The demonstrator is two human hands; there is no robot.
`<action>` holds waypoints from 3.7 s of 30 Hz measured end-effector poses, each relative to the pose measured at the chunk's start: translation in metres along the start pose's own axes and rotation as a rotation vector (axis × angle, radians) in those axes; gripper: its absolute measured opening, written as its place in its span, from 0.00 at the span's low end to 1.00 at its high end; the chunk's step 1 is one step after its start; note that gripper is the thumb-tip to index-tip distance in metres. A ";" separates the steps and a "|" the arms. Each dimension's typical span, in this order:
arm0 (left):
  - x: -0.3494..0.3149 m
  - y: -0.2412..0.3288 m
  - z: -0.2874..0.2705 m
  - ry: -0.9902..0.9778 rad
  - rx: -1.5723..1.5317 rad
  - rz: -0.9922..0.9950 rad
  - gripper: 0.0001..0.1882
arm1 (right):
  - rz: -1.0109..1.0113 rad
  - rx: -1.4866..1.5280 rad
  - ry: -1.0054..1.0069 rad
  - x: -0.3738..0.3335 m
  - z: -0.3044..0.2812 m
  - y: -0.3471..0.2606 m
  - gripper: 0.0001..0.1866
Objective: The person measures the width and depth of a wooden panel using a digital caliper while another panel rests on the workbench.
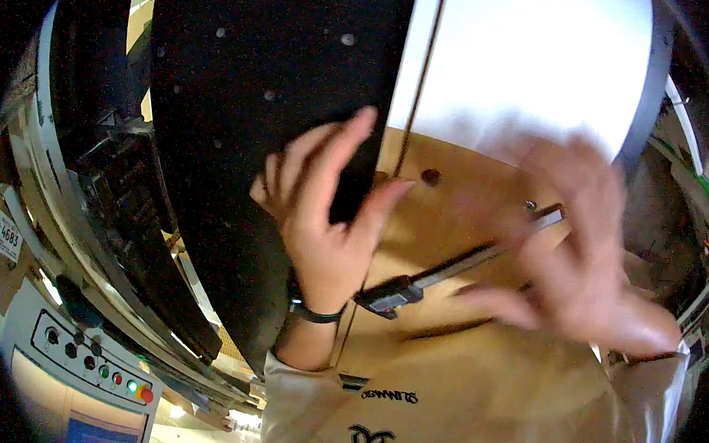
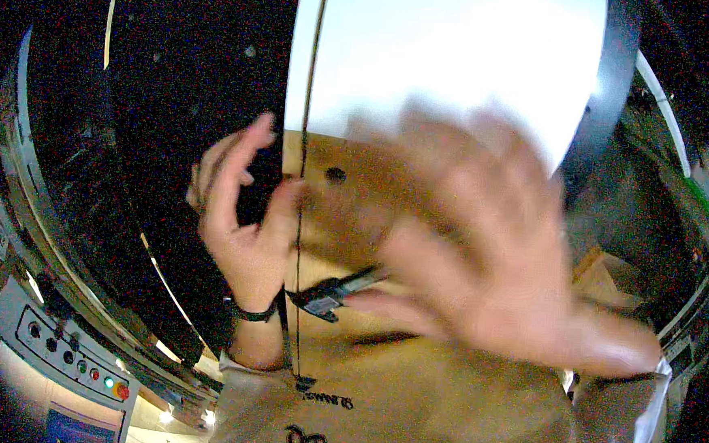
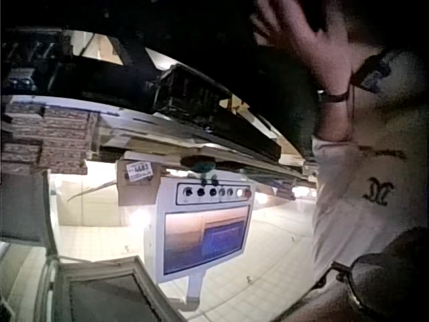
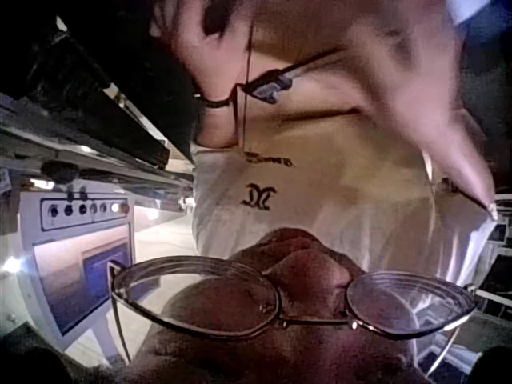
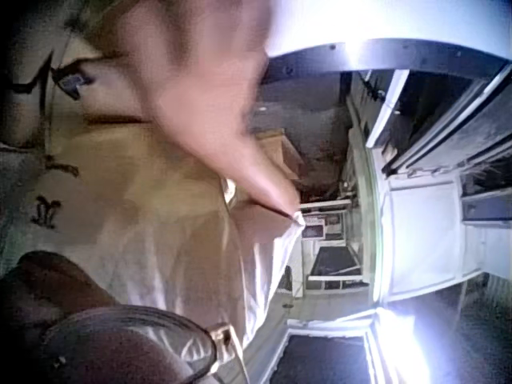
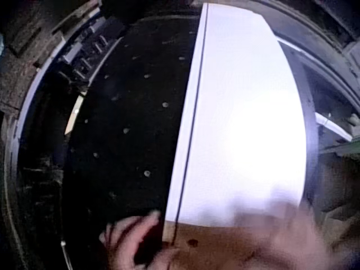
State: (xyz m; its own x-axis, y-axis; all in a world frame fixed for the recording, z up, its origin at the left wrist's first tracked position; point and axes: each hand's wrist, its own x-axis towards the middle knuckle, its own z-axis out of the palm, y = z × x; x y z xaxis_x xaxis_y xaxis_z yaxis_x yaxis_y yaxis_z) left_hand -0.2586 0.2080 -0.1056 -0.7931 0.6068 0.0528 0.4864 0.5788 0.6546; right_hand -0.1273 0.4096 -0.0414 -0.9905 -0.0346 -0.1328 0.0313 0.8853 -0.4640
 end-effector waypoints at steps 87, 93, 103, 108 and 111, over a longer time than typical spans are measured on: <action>0.043 0.003 0.014 -0.143 -0.456 0.230 0.14 | 0.297 0.063 0.409 -0.058 0.017 0.045 0.29; 0.046 0.000 0.017 -0.151 -0.495 0.283 0.16 | 0.298 0.062 0.382 -0.063 0.016 0.048 0.30; 0.048 -0.007 0.016 -0.130 -0.488 0.327 0.16 | 0.351 0.031 0.417 -0.061 0.022 0.045 0.29; 0.048 -0.012 0.017 -0.102 -0.531 0.352 0.15 | 0.309 0.014 0.417 -0.058 0.020 0.044 0.29; 0.046 -0.008 0.014 -0.124 -0.539 0.252 0.15 | 0.338 0.039 0.418 -0.059 0.022 0.044 0.29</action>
State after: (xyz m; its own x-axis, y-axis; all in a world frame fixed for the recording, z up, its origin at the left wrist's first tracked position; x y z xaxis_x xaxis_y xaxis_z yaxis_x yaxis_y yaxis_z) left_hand -0.2933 0.2390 -0.1190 -0.6130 0.7672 0.1890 0.3741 0.0710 0.9247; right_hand -0.0644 0.4405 -0.0732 -0.8927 0.4443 0.0755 0.3551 0.7966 -0.4892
